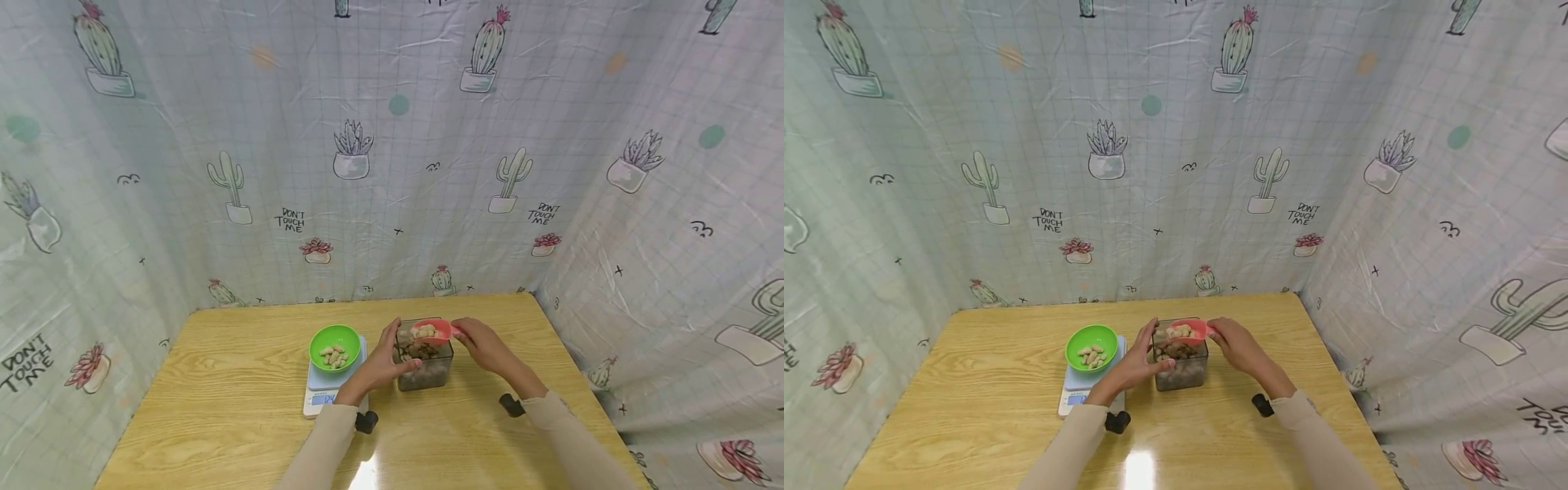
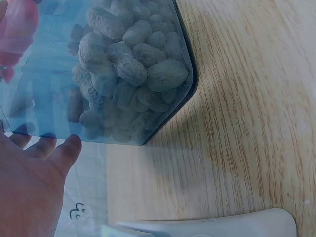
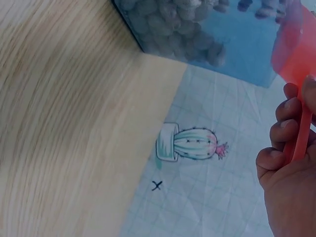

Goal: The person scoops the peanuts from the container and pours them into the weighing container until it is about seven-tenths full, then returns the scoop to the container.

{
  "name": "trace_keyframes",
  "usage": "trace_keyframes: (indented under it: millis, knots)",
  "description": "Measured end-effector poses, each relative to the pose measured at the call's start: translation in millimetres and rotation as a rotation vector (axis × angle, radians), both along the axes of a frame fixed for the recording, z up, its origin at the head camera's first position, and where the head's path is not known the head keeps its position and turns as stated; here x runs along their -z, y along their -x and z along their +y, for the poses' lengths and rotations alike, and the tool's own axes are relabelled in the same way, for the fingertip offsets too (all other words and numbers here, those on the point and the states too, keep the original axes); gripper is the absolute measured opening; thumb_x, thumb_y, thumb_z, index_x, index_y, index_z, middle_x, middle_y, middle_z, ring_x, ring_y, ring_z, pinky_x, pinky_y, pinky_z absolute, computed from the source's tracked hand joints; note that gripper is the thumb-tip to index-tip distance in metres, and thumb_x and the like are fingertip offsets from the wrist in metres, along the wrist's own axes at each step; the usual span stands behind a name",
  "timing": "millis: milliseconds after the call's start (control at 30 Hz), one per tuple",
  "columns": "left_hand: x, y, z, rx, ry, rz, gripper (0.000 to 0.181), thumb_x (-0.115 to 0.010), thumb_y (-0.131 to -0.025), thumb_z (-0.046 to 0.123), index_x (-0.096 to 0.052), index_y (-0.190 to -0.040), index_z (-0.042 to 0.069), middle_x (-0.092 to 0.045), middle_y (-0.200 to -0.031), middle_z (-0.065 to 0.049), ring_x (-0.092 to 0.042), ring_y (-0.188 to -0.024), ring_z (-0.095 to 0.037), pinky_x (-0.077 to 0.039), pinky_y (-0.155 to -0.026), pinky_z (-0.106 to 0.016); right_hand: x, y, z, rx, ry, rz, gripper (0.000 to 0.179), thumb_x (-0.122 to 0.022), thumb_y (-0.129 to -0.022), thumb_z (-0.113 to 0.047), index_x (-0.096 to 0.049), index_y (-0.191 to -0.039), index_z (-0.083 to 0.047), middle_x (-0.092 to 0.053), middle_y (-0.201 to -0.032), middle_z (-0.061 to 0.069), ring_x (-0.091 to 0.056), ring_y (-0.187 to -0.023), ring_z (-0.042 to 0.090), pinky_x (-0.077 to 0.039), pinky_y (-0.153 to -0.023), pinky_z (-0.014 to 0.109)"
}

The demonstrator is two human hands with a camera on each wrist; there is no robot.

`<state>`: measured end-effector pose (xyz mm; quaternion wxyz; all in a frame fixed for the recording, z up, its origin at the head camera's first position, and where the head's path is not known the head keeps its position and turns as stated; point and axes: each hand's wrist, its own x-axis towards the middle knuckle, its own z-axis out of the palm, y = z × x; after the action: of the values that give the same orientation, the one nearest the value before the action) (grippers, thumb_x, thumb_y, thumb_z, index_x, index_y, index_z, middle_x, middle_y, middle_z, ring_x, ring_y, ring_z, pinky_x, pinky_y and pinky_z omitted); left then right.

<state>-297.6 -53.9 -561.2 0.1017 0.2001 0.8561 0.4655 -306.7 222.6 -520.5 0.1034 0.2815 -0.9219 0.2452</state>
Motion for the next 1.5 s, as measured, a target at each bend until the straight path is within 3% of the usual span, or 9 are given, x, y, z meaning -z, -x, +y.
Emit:
trace_keyframes:
  millis: [233, 433, 600, 833, 1000, 1200, 1500]
  knots:
    - [-2.3, 0.3, -1.4, -0.010, -0.008, 0.009, 0.105, -0.068, -0.083, 0.063, 0.002, -0.157, 0.040, 0.000, -0.167, -0.006, -0.024, -0.148, -0.042, -0.035, -0.109, -0.063, -11.2, -1.8, 5, -0.020, -0.012, 0.101, 0.021, -0.053, -0.101, -0.015, -0.064, -0.117, -0.005, -0.068, -0.106, 0.008, -0.063, -0.098, 0.025, -0.051, -0.083, 0.045]
    - [-4.9, -2.4, -2.8, -0.006, -0.003, 0.015, 0.110, -0.063, -0.083, 0.069, 0.008, -0.158, 0.030, 0.005, -0.167, -0.005, -0.013, -0.152, -0.037, -0.029, -0.115, -0.060, -24.2, -2.1, 4, -0.040, -0.051, 0.199, 0.018, -0.056, -0.100, -0.013, -0.063, -0.114, -0.006, -0.067, -0.102, 0.007, -0.061, -0.092, 0.022, -0.050, -0.080, 0.042]
    - [-18.2, -8.5, -5.3, -0.017, 0.005, 0.063, 0.111, -0.062, -0.085, 0.066, 0.009, -0.159, 0.025, 0.005, -0.167, -0.006, -0.012, -0.152, -0.037, -0.026, -0.116, -0.060, -36.2, -2.4, 3, -0.060, -0.056, 0.252, 0.017, -0.057, -0.098, -0.010, -0.063, -0.113, -0.004, -0.067, -0.103, 0.010, -0.061, -0.094, 0.026, -0.051, -0.082, 0.044]
    - [-38.7, -12.8, -15.4, -0.046, 0.017, 0.125, 0.108, -0.066, -0.087, 0.058, 0.012, -0.157, 0.033, 0.005, -0.167, -0.005, -0.013, -0.152, -0.036, -0.028, -0.115, -0.060, -48.9, 0.0, -1, -0.067, -0.073, 0.275, 0.017, -0.056, -0.099, -0.010, -0.063, -0.114, -0.004, -0.067, -0.106, 0.011, -0.063, -0.100, 0.028, -0.051, -0.087, 0.047]
    - [-51.1, -17.1, -28.2, -0.087, 0.011, 0.147, 0.108, -0.067, -0.085, 0.059, 0.012, -0.156, 0.038, 0.003, -0.168, -0.003, -0.017, -0.150, -0.039, -0.029, -0.113, -0.062, -58.1, 1.6, -8, -0.068, -0.082, 0.255, 0.016, -0.055, -0.100, -0.013, -0.063, -0.113, -0.009, -0.066, -0.103, 0.005, -0.061, -0.095, 0.024, -0.050, -0.082, 0.043]
    - [-60.7, -21.4, -52.3, -0.097, -0.033, 0.196, 0.094, -0.066, -0.089, 0.050, 0.000, -0.156, 0.043, 0.004, -0.167, 0.009, -0.014, -0.152, -0.037, -0.029, -0.110, -0.068, -66.6, 5.1, -20, -0.061, -0.115, 0.251, 0.019, -0.053, -0.102, -0.016, -0.062, -0.116, -0.008, -0.066, -0.103, 0.006, -0.062, -0.095, 0.024, -0.051, -0.082, 0.042]
    - [-60.3, -24.5, -86.9, -0.166, -0.006, 0.241, 0.094, -0.068, -0.089, 0.045, -0.006, -0.159, 0.033, -0.001, -0.167, -0.003, -0.018, -0.149, -0.043, -0.033, -0.106, -0.070, -65.3, 14.4, -45, -0.120, -0.091, 0.330, 0.017, -0.056, -0.099, -0.012, -0.062, -0.113, -0.003, -0.067, -0.102, 0.010, -0.063, -0.097, 0.028, -0.051, -0.086, 0.046]
